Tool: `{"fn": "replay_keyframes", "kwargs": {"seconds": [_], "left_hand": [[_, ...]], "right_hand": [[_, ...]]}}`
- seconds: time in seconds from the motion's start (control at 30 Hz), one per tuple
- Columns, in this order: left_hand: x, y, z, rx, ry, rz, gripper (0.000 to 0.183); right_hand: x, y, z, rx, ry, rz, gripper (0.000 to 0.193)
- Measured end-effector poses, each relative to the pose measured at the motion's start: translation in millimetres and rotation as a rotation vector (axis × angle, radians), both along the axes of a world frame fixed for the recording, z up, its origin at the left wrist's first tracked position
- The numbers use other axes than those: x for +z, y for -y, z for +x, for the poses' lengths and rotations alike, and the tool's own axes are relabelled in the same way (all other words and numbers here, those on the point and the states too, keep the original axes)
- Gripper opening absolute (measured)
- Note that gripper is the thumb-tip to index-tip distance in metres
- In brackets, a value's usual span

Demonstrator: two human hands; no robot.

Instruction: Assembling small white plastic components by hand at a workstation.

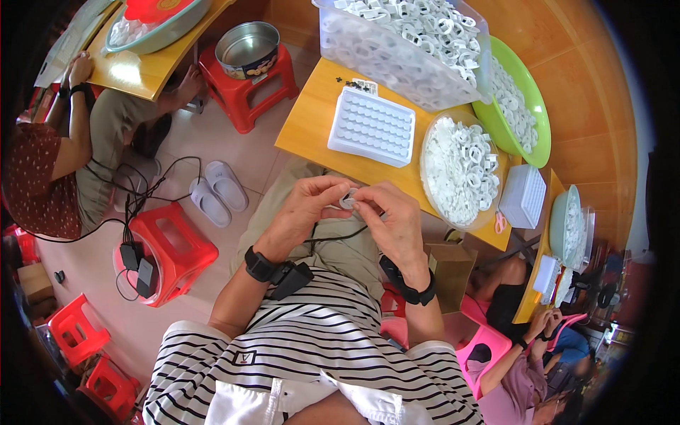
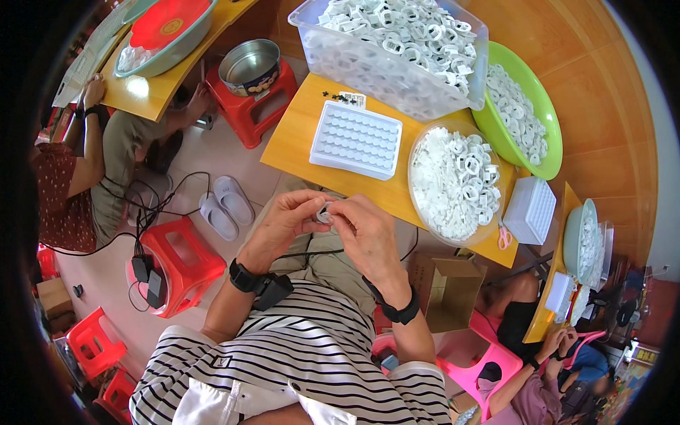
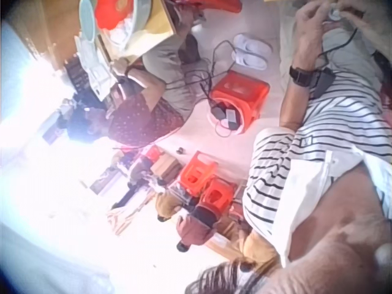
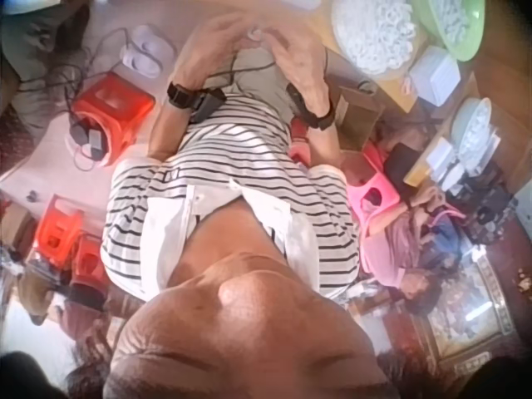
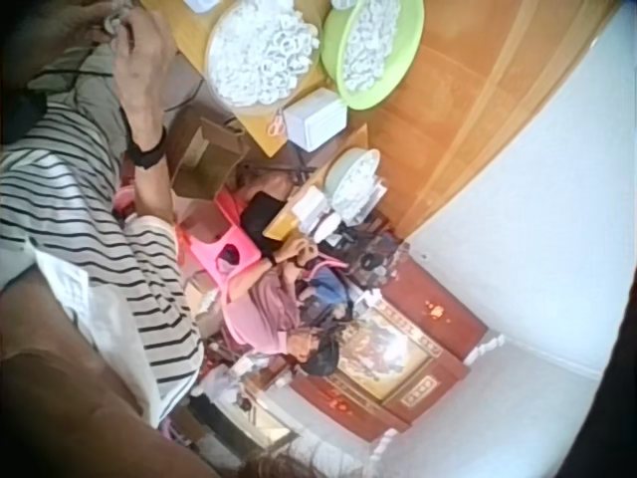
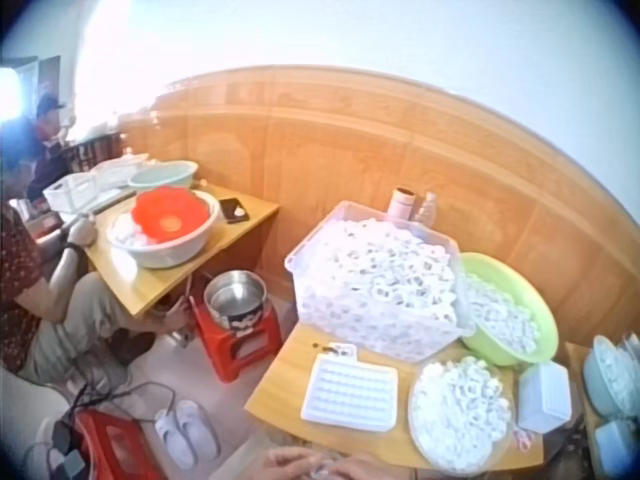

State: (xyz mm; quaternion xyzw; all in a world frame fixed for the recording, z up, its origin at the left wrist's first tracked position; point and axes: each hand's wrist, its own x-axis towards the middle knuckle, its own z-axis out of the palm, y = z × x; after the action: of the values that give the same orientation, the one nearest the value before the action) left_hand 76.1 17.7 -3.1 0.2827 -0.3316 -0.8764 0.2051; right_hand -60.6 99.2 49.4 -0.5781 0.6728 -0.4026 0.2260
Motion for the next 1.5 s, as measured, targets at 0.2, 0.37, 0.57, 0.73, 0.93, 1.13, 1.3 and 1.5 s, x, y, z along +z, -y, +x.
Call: {"fn": "replay_keyframes", "kwargs": {"seconds": [0.2, 0.37, 0.57, 0.73, 0.93, 1.13, 1.3, 1.5], "left_hand": [[-1.8, 0.3, 0.7, 0.002, 0.031, -0.013, 0.025], [-0.1, 0.0, 0.2, 0.004, 0.038, -0.016, 0.025], [-3.5, -1.3, -1.9, 0.013, 0.049, -0.029, 0.024], [-8.5, -1.9, -2.2, 0.004, 0.054, -0.035, 0.023], [-6.1, -1.6, -2.0, -0.005, 0.056, -0.037, 0.023], [-7.0, -2.9, -2.3, -0.008, 0.064, -0.037, 0.023], [-0.5, -5.3, -3.1, 0.013, 0.018, -0.037, 0.023], [-2.1, -2.6, -1.3, 0.041, 0.016, -0.119, 0.017]], "right_hand": [[-1.8, 1.1, -1.4, -0.028, 0.077, 0.052, 0.014], [-2.6, 1.6, -2.1, -0.015, 0.031, 0.049, 0.014], [-3.7, 1.5, -0.2, -0.011, 0.041, 0.032, 0.013], [-5.2, 1.3, -1.5, 0.024, -0.011, 0.035, 0.014], [-8.2, 1.1, -1.0, 0.044, -0.071, -0.015, 0.013], [-10.5, 0.2, 2.9, 0.027, -0.089, -0.029, 0.012], [-17.1, 1.0, 4.5, -0.05, -0.112, -0.065, 0.018], [-19.7, -2.3, 10.8, -0.08, 0.027, -0.087, 0.024]]}}
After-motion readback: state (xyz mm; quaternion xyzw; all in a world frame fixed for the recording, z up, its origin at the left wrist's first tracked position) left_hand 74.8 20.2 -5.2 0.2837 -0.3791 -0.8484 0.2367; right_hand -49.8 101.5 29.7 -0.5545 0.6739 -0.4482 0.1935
